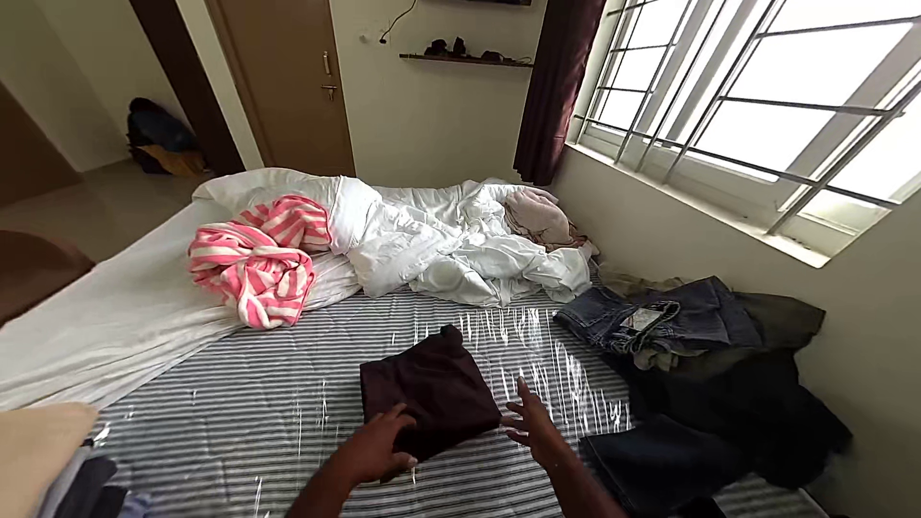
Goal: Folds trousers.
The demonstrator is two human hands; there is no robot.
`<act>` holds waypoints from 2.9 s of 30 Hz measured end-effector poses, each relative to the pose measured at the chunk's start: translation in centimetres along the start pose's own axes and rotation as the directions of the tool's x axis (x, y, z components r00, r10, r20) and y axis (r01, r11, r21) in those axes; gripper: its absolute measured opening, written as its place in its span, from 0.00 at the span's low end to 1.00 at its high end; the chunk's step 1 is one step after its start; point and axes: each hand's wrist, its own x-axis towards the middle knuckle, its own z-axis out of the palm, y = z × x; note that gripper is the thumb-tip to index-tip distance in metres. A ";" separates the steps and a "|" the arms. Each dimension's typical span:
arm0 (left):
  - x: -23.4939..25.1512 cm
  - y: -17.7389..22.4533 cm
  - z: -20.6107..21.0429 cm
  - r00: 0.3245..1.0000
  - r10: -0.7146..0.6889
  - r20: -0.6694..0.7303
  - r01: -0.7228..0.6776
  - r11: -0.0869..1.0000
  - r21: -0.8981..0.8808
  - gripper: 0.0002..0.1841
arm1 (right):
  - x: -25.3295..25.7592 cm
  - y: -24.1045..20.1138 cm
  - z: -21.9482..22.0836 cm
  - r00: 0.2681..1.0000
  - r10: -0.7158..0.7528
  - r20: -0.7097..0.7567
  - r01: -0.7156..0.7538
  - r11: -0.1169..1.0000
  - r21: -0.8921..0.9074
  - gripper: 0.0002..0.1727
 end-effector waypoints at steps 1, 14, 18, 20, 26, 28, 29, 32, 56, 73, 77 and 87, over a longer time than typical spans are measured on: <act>0.0 -1.1 -0.4 0.998 -0.057 -0.032 0.056 0.998 -0.041 0.36 | 0.9 0.3 -0.2 0.998 -0.057 -0.010 0.055 0.990 -0.131 0.39; 1.3 -6.2 0.7 0.838 -0.545 -0.029 0.439 0.704 -0.559 0.47 | 2.0 0.5 0.3 0.868 0.225 0.443 0.238 0.593 -0.769 0.32; 0.3 -6.8 -0.7 0.803 -0.561 -0.200 0.493 0.815 -0.304 0.43 | 1.6 -0.2 -1.0 0.843 0.381 0.379 0.187 0.454 -0.871 0.25; -0.2 -6.3 -1.4 0.760 -0.599 -0.252 0.519 0.793 -0.319 0.45 | 2.7 -0.6 -1.8 0.942 0.088 0.322 0.249 0.456 -0.854 0.23; -1.7 -5.3 -0.2 0.714 -0.684 0.150 0.674 0.615 -0.409 0.67 | 6.3 0.2 -1.0 0.745 -0.340 0.575 0.667 0.335 -0.666 0.41; -0.4 -5.7 0.7 0.762 -0.628 0.158 0.623 0.642 -0.447 0.62 | 6.2 0.8 0.0 0.779 -0.270 0.567 0.626 0.271 -0.731 0.36; 0.3 -6.0 0.9 0.803 -0.592 0.064 0.549 0.693 -0.468 0.59 | 5.7 0.6 0.4 0.823 -0.232 0.519 0.566 0.247 -0.786 0.34; 2.5 -5.5 0.7 0.779 -0.352 -0.519 -0.046 0.793 -0.607 0.53 | 4.3 -0.2 0.8 0.930 -0.098 0.354 0.367 0.214 -0.905 0.31; 1.7 -5.7 0.8 0.816 -0.545 -0.195 0.423 0.791 -0.442 0.22 | 5.4 -0.1 -1.7 0.899 -0.042 0.435 0.406 0.448 -0.796 0.18; 2.3 -5.3 1.4 0.892 -0.452 0.012 0.391 0.758 -0.522 0.25 | 3.6 0.6 1.4 0.896 0.009 0.444 0.419 0.315 -0.852 0.27; 0.4 -4.9 -0.8 0.858 -0.469 0.208 0.512 0.807 -0.293 0.28 | 1.6 0.1 1.0 0.805 0.346 0.482 0.439 0.199 -0.876 0.27; 5.5 -1.3 -0.6 0.854 -0.272 -0.444 -0.071 0.784 -0.616 0.34 | 6.3 2.1 3.4 0.868 -0.350 0.353 0.474 0.794 -0.380 0.44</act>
